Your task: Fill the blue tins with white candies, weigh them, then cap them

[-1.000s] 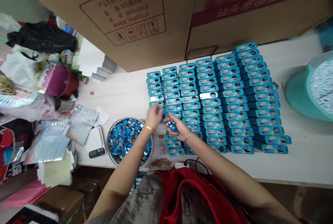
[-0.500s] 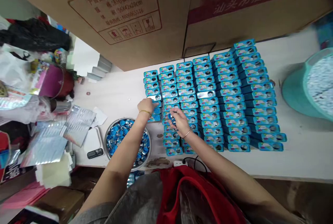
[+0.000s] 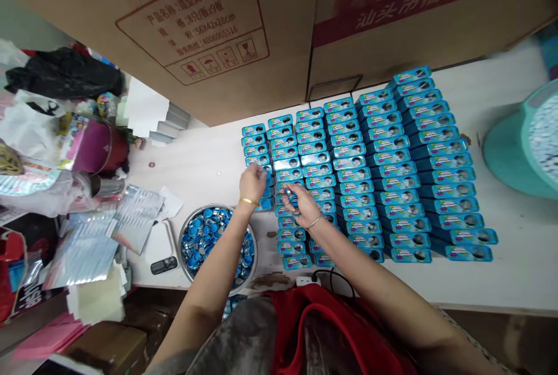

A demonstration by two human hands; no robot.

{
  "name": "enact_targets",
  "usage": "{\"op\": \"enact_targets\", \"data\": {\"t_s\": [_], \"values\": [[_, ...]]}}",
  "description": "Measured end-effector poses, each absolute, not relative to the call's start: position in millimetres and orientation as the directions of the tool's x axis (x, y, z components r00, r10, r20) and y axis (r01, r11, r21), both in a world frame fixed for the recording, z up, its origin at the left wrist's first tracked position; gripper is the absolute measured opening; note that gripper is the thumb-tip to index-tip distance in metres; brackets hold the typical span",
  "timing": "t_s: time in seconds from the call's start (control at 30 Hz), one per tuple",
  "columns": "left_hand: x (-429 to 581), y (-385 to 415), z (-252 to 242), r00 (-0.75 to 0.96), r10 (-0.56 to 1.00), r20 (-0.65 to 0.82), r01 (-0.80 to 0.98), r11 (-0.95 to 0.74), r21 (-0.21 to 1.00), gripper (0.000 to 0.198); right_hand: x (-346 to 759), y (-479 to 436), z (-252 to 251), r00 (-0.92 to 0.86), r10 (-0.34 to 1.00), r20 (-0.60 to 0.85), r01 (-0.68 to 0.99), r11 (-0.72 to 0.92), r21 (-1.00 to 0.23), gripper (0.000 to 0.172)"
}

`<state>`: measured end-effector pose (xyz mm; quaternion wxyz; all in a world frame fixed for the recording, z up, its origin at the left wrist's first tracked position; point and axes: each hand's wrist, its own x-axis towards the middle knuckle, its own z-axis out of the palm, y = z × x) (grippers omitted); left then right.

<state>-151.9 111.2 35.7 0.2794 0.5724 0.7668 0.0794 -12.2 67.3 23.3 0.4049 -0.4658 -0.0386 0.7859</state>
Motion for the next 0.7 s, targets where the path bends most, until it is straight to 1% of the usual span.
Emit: {"op": "enact_targets", "data": {"t_s": [0.07, 0.2, 0.3, 0.37, 0.4, 0.47, 0.53, 0.6, 0.63, 0.67, 0.7], "values": [[-157.9, 130.7, 28.7, -0.246, 0.896, -0.37, 0.855, 0.38, 0.353, 0.003, -9.6, 70.1, 24.8, -0.296, 0.658, -0.693, -0.602, -0.692, -0.399, 0.027], [-162.3, 154.4, 18.8, -0.289, 0.834, -0.47, 0.88, 0.425, 0.213, 0.018, -6.0, 72.6, 28.8, -0.389, 0.625, -0.677, -0.598, -0.73, -0.33, 0.025], [-164.7, 159.9, 17.2, -0.295, 0.815, -0.5, 0.887, 0.428, 0.175, 0.027, -7.2, 73.6, 30.4, -0.409, 0.612, -0.677, -0.593, -0.742, -0.312, 0.024], [-166.1, 157.7, 21.3, -0.276, 0.826, -0.491, 0.889, 0.414, 0.197, 0.029, -8.7, 74.3, 31.3, -0.398, 0.617, -0.679, -0.594, -0.737, -0.322, 0.024], [-166.1, 154.2, 25.2, -0.251, 0.841, -0.48, 0.89, 0.396, 0.228, 0.027, -9.2, 74.6, 31.7, -0.39, 0.622, -0.679, -0.595, -0.733, -0.33, 0.024], [-164.0, 141.7, 35.9, -0.163, 0.878, -0.45, 0.885, 0.332, 0.326, 0.023, -9.3, 75.5, 32.0, -0.374, 0.633, -0.678, -0.597, -0.723, -0.346, 0.024], [-158.8, 123.1, 47.4, -0.022, 0.905, -0.425, 0.861, 0.234, 0.452, 0.025, -8.9, 76.6, 31.2, -0.357, 0.641, -0.679, -0.603, -0.714, -0.357, 0.024], [-152.1, 103.7, 55.0, 0.163, 0.911, -0.379, 0.759, 0.129, 0.638, 0.029, -9.6, 77.9, 29.6, -0.343, 0.643, -0.684, -0.608, -0.707, -0.36, 0.025], [-149.0, 96.1, 56.2, 0.217, 0.917, -0.335, 0.681, 0.104, 0.725, 0.026, -10.6, 78.7, 28.8, -0.34, 0.641, -0.688, -0.609, -0.708, -0.358, 0.026], [-146.4, 91.0, 55.4, 0.233, 0.928, -0.291, 0.602, 0.098, 0.793, 0.021, -12.0, 79.5, 28.0, -0.343, 0.637, -0.691, -0.608, -0.711, -0.354, 0.026], [-144.8, 89.1, 52.8, 0.211, 0.943, -0.256, 0.537, 0.107, 0.837, 0.018, -13.9, 80.5, 27.5, -0.348, 0.631, -0.693, -0.607, -0.715, -0.347, 0.027]]}}
